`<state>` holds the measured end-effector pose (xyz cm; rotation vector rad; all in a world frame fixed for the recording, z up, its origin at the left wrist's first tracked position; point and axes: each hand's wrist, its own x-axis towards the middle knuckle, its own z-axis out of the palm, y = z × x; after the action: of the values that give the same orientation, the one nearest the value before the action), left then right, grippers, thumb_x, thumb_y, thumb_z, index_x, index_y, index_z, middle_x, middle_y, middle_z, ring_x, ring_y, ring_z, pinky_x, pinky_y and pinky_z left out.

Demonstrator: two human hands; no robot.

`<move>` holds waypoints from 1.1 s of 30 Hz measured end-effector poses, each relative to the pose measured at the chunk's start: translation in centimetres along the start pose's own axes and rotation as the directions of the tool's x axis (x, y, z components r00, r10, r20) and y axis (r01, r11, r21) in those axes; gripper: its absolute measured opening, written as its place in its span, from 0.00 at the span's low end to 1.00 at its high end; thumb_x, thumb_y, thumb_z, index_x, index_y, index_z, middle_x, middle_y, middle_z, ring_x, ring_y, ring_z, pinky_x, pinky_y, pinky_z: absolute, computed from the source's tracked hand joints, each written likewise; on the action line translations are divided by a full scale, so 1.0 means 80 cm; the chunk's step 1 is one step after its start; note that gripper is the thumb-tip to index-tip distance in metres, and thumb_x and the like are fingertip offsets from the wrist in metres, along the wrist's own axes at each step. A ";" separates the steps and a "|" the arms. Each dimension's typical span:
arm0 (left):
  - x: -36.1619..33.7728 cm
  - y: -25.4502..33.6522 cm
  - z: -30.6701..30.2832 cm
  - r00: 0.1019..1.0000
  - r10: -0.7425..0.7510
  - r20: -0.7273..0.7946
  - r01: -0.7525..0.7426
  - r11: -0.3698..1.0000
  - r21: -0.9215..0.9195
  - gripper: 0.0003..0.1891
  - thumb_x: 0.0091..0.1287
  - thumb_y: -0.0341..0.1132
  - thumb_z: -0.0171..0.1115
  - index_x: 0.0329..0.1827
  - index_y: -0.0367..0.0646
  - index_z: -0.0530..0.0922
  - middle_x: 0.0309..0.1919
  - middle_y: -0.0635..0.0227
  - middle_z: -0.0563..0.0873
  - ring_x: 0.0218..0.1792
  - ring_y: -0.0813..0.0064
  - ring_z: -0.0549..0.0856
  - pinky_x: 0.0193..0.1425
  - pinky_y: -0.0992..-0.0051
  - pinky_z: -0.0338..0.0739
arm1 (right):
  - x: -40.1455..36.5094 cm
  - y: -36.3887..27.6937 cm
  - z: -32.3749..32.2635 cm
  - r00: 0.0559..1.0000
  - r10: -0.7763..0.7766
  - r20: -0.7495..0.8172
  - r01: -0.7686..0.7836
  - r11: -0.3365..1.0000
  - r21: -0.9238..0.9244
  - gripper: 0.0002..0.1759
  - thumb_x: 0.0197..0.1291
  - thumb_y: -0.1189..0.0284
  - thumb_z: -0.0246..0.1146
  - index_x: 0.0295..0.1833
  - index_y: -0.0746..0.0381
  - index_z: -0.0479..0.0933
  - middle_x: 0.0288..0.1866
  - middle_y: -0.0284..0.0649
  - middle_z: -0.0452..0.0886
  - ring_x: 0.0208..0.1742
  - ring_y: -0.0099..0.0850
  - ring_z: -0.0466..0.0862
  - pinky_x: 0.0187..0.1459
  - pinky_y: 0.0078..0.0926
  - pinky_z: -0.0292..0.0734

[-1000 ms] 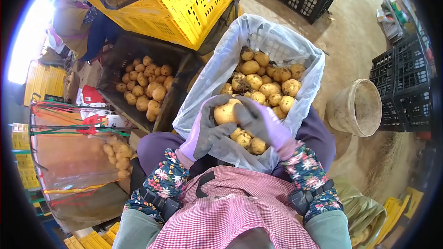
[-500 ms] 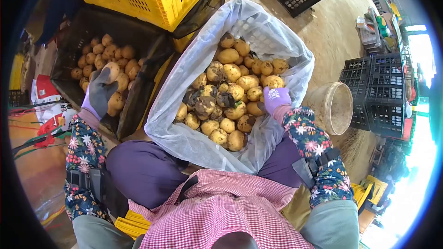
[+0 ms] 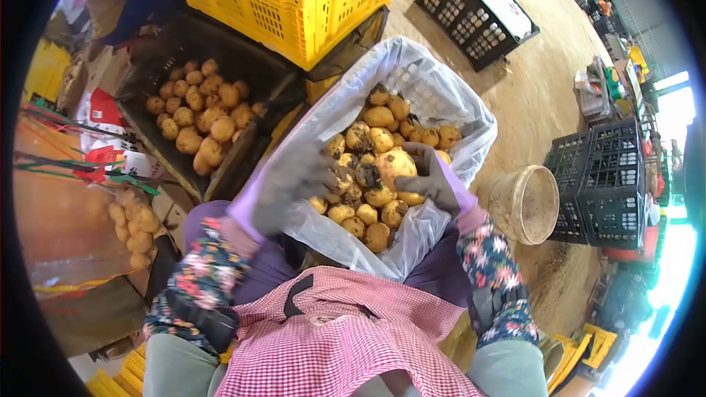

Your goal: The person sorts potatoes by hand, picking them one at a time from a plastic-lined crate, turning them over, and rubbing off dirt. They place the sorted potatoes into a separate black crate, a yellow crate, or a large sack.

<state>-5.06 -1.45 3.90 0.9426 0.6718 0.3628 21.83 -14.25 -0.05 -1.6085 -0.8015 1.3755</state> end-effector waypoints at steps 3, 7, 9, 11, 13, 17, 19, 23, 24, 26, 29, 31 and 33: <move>0.008 -0.063 0.053 0.972 -0.207 0.114 0.236 0.837 -0.494 0.36 0.71 0.48 0.57 0.77 0.49 0.52 0.57 0.55 0.77 0.53 0.65 0.80 0.62 0.59 0.75 | -0.025 -0.009 0.049 0.959 -0.279 -0.042 0.277 0.960 -0.046 0.43 0.43 0.73 0.78 0.65 0.69 0.65 0.59 0.42 0.74 0.60 0.29 0.75 0.62 0.27 0.70; 0.044 -0.144 0.064 0.999 0.010 -0.044 -0.026 0.925 -0.378 0.27 0.73 0.55 0.50 0.66 0.44 0.66 0.57 0.66 0.78 0.53 0.70 0.82 0.54 0.72 0.80 | -0.038 -0.009 0.071 0.835 -0.547 0.061 0.486 0.681 -0.548 0.43 0.42 0.64 0.78 0.64 0.68 0.69 0.60 0.49 0.75 0.62 0.39 0.76 0.63 0.33 0.70; 0.026 -0.104 0.088 0.998 -0.006 -0.070 -0.023 0.916 -0.402 0.26 0.75 0.53 0.48 0.65 0.43 0.67 0.55 0.66 0.79 0.51 0.71 0.83 0.53 0.72 0.80 | -0.036 -0.001 0.072 0.885 -0.462 0.062 0.459 0.840 -0.290 0.48 0.45 0.65 0.78 0.69 0.69 0.63 0.65 0.48 0.71 0.66 0.35 0.72 0.66 0.33 0.66; 0.019 -0.094 0.090 0.996 -0.037 -0.085 -0.001 0.911 -0.412 0.24 0.76 0.51 0.46 0.64 0.42 0.67 0.54 0.66 0.80 0.49 0.72 0.84 0.53 0.71 0.80 | -0.038 0.003 0.075 0.850 -0.518 0.093 0.511 0.770 -0.382 0.47 0.47 0.66 0.77 0.71 0.68 0.61 0.66 0.47 0.71 0.67 0.33 0.70 0.66 0.31 0.67; 0.023 -0.109 0.074 0.996 0.087 -0.013 -0.088 0.991 -0.096 0.24 0.77 0.52 0.44 0.65 0.42 0.67 0.55 0.64 0.79 0.51 0.72 0.83 0.56 0.70 0.79 | -0.040 0.003 0.074 0.886 -0.446 0.131 0.462 0.875 -0.147 0.46 0.51 0.68 0.76 0.72 0.67 0.59 0.66 0.46 0.70 0.66 0.31 0.70 0.66 0.29 0.67; 0.033 -0.117 0.077 0.956 0.287 -0.056 -0.261 0.924 0.281 0.26 0.77 0.52 0.42 0.67 0.40 0.66 0.57 0.63 0.78 0.56 0.71 0.80 0.60 0.71 0.76 | -0.041 0.016 0.074 0.881 -0.468 0.068 0.458 0.880 0.123 0.45 0.55 0.69 0.73 0.74 0.66 0.56 0.67 0.44 0.68 0.64 0.30 0.71 0.65 0.29 0.68; 0.033 -0.122 0.080 0.879 0.475 -0.042 -0.342 0.689 0.640 0.27 0.77 0.51 0.42 0.68 0.39 0.65 0.58 0.63 0.78 0.57 0.71 0.80 0.61 0.71 0.75 | -0.044 0.013 0.077 0.909 -0.416 -0.032 0.417 0.902 0.111 0.44 0.58 0.68 0.71 0.74 0.66 0.55 0.66 0.44 0.68 0.64 0.30 0.71 0.64 0.29 0.69; 0.029 -0.088 0.107 0.983 0.147 -0.113 -0.154 0.987 -0.056 0.28 0.77 0.51 0.40 0.71 0.39 0.63 0.62 0.62 0.76 0.59 0.67 0.78 0.64 0.69 0.73 | -0.052 -0.001 0.074 0.920 -0.368 -0.135 0.392 0.862 0.321 0.39 0.64 0.63 0.65 0.73 0.67 0.56 0.64 0.43 0.70 0.64 0.29 0.72 0.66 0.28 0.67; 0.030 -0.073 0.106 0.999 -0.023 0.026 0.031 0.941 -0.336 0.28 0.77 0.51 0.40 0.72 0.41 0.62 0.64 0.61 0.73 0.61 0.67 0.77 0.65 0.68 0.72 | -0.050 -0.001 0.071 0.931 -0.350 -0.103 0.353 0.790 0.501 0.37 0.65 0.61 0.64 0.72 0.67 0.58 0.62 0.42 0.72 0.61 0.28 0.73 0.63 0.27 0.70; 0.024 -0.060 0.116 0.996 -0.031 0.080 0.062 0.903 -0.425 0.29 0.74 0.49 0.47 0.72 0.40 0.61 0.63 0.60 0.73 0.62 0.68 0.76 0.65 0.69 0.72 | -0.056 -0.013 0.057 0.953 -0.281 0.109 0.149 0.753 0.641 0.33 0.68 0.59 0.59 0.71 0.65 0.60 0.60 0.40 0.73 0.60 0.29 0.74 0.63 0.27 0.69; 0.014 -0.057 0.111 0.985 -0.048 0.168 0.139 0.795 -0.590 0.35 0.68 0.44 0.62 0.72 0.39 0.59 0.62 0.59 0.72 0.62 0.70 0.74 0.66 0.71 0.71 | -0.057 -0.023 0.066 0.905 -0.418 0.077 0.361 0.852 0.379 0.33 0.70 0.57 0.54 0.72 0.67 0.59 0.65 0.42 0.71 0.66 0.29 0.71 0.66 0.28 0.65; 0.025 -0.062 0.094 0.972 0.233 0.024 -0.234 0.971 0.048 0.43 0.58 0.32 0.72 0.74 0.38 0.56 0.64 0.58 0.71 0.66 0.71 0.71 0.70 0.71 0.66 | -0.043 -0.015 0.062 0.920 -0.392 0.023 0.353 0.851 0.390 0.32 0.70 0.59 0.55 0.71 0.67 0.60 0.66 0.41 0.70 0.66 0.29 0.71 0.67 0.28 0.64; 0.030 -0.070 0.084 0.934 0.356 0.001 -0.343 0.901 0.267 0.41 0.57 0.26 0.70 0.73 0.37 0.58 0.66 0.62 0.69 0.67 0.74 0.68 0.71 0.72 0.62 | -0.039 -0.009 0.061 0.943 -0.310 -0.117 0.330 0.842 0.427 0.30 0.69 0.62 0.57 0.70 0.67 0.62 0.66 0.41 0.70 0.67 0.30 0.69 0.68 0.26 0.62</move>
<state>1.24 -7.33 1.06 1.3190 0.6010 0.6279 16.50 -15.76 1.77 -1.0875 -0.6380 1.1702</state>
